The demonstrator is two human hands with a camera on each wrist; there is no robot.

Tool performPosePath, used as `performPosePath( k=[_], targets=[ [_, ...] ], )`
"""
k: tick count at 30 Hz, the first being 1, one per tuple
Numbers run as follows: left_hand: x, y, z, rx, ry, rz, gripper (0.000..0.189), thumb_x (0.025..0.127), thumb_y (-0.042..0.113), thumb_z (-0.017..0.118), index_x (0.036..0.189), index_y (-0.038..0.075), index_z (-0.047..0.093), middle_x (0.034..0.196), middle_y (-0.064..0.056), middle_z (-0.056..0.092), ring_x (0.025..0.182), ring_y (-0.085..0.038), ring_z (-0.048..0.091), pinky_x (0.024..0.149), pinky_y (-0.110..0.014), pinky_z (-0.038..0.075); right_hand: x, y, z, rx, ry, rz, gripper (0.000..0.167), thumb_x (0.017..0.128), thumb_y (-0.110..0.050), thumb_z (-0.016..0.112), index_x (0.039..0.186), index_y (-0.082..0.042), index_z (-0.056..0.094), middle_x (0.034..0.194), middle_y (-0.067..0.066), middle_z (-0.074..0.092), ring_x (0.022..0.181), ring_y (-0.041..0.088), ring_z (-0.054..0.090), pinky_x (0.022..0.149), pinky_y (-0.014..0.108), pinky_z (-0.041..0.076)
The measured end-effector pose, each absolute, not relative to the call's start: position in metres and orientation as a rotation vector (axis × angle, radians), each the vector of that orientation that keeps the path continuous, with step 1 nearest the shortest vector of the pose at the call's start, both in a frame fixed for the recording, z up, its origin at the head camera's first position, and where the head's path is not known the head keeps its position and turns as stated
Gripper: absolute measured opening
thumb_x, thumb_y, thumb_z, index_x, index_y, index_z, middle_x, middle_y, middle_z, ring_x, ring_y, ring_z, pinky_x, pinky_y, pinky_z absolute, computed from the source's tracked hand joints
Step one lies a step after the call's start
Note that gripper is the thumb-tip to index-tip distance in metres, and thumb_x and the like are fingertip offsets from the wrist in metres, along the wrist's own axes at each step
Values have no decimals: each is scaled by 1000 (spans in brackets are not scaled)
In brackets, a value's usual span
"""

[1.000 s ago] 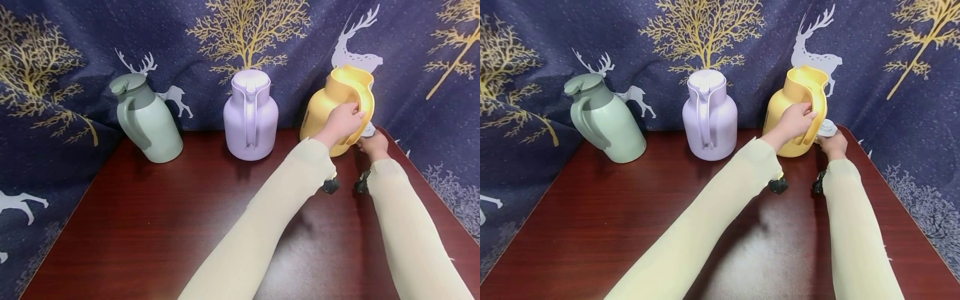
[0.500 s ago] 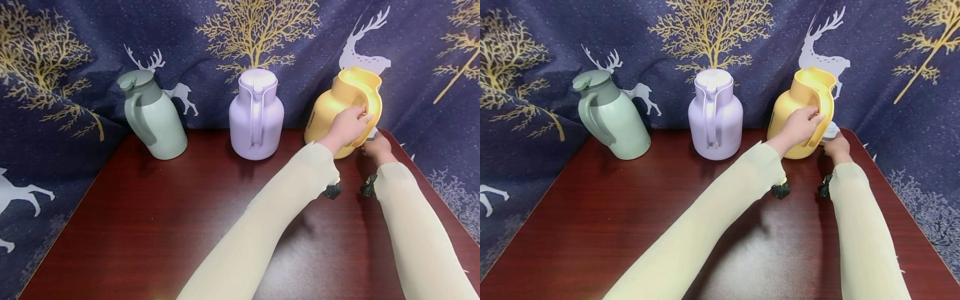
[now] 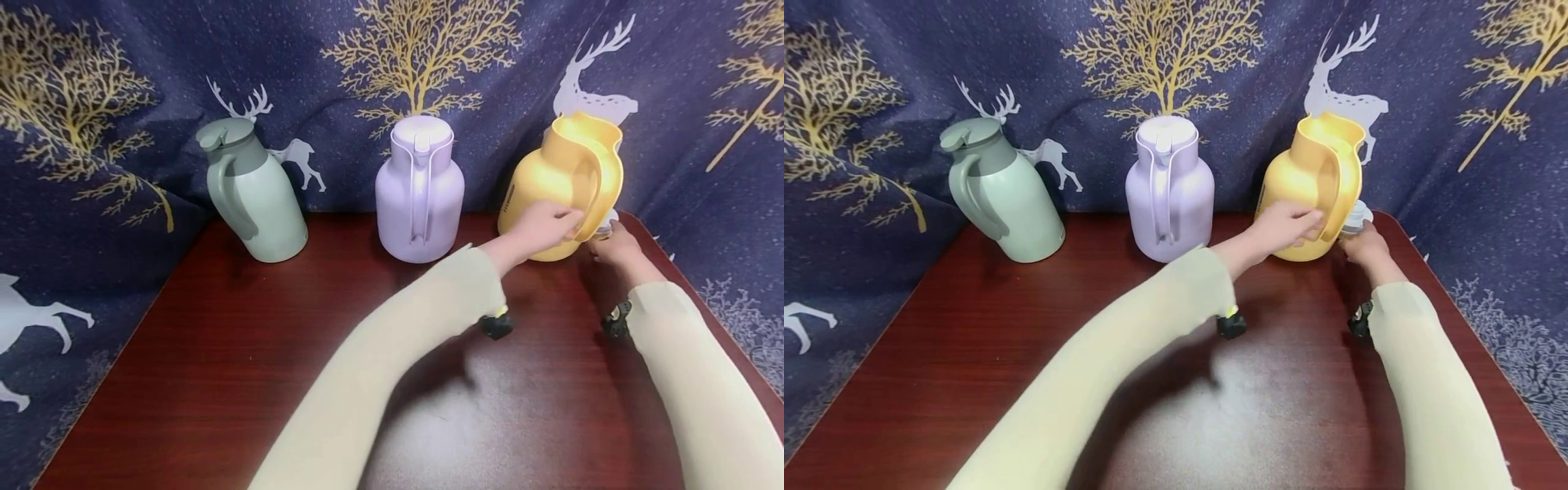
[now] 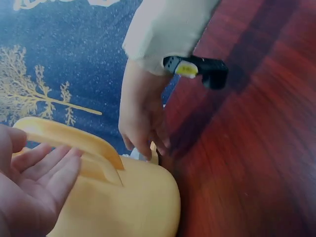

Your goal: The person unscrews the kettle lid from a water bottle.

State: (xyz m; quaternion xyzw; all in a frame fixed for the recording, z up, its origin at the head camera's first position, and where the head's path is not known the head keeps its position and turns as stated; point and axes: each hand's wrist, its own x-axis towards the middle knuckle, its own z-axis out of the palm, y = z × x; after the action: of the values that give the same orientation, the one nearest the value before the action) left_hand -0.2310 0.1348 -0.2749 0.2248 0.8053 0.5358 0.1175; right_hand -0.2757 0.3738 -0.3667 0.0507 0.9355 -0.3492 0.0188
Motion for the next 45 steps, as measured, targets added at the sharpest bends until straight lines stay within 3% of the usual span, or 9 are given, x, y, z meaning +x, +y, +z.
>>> performPosePath(
  k=[5, 12, 18, 24, 26, 29, 33, 38, 45],
  targets=[
    [-212, 87, -291, 670, 2099, 1561, 32, 107, 18, 54, 127, -2, 69, 118, -20, 75, 104, -26, 75, 77, -18, 61, -254, 376, -355, 89, 2960, -917, 75, 102, -20, 50, 150, 23, 13, 133, 53, 43, 56, -9, 50, 55, 9, 44],
    [-178, -6, -312, 773, 2153, 1353, 31, 108, 15, 50, 128, -1, 67, 119, -22, 75, 109, -31, 74, 91, -34, 63, -218, 367, -332, -4, 2960, -993, 65, 105, -23, 47, 150, 19, 26, 136, 50, 46, 62, -14, 53, 58, 11, 50],
    [-165, -82, -315, 662, 2342, 1344, 30, 107, 17, 53, 125, -1, 69, 115, -21, 76, 106, -31, 75, 92, -45, 62, -193, 346, -297, -101, 3102, -905, 53, 105, -26, 50, 142, 12, 46, 108, 38, 66, 62, -15, 48, 56, 15, 43],
    [-181, -141, -282, 570, 2574, 1378, 34, 105, 17, 56, 132, -2, 64, 120, -24, 74, 107, -35, 72, 88, -35, 62, -182, 323, -260, -115, 3245, -865, 53, 104, -31, 53, 141, 7, 52, 120, 38, 64, 72, -26, 34, 69, 19, 36],
    [-189, -155, -269, 538, 2632, 1390, 38, 105, 17, 57, 137, -2, 60, 128, -24, 70, 111, -34, 70, 90, -30, 60, -180, 319, -248, -58, 3273, -896, 58, 104, -34, 52, 147, 4, 46, 136, 37, 57, 78, -22, 42, 74, 21, 34],
    [-200, -171, -252, 483, 2657, 1409, 48, 104, 19, 58, 148, 2, 50, 144, -22, 60, 128, -34, 62, 105, -35, 53, -180, 313, -231, 25, 3270, -977, 66, 103, -37, 50, 157, -3, 33, 157, 31, 41, 114, 9, 63, 88, 33, 43],
    [-214, -181, -237, 439, 2622, 1439, 62, 103, 22, 58, 159, 9, 35, 161, -17, 43, 148, -34, 44, 124, -49, 36, -185, 298, -214, -1, 3247, -1053, 71, 103, -36, 49, 161, -5, 25, 162, 30, 33, 135, 50, 46, 101, 34, 44],
    [-229, -181, -231, 389, 2588, 1459, 71, 101, 25, 61, 163, 17, 27, 169, -10, 32, 157, -28, 31, 129, -48, 27, -197, 271, -202, -215, 3214, -1123, 70, 101, -34, 54, 160, -6, 28, 157, 33, 35, 125, 53, 49, 84, 16, 35],
    [-241, -175, -231, 359, 2562, 1458, 77, 99, 29, 64, 164, 20, 24, 172, -4, 24, 160, -22, 22, 131, -46, 24, -208, 244, -185, -327, 3083, -1131, 76, 101, -38, 55, 164, -13, 20, 169, 21, 22, 143, 52, 39, 114, 68, 34]
  ],
)
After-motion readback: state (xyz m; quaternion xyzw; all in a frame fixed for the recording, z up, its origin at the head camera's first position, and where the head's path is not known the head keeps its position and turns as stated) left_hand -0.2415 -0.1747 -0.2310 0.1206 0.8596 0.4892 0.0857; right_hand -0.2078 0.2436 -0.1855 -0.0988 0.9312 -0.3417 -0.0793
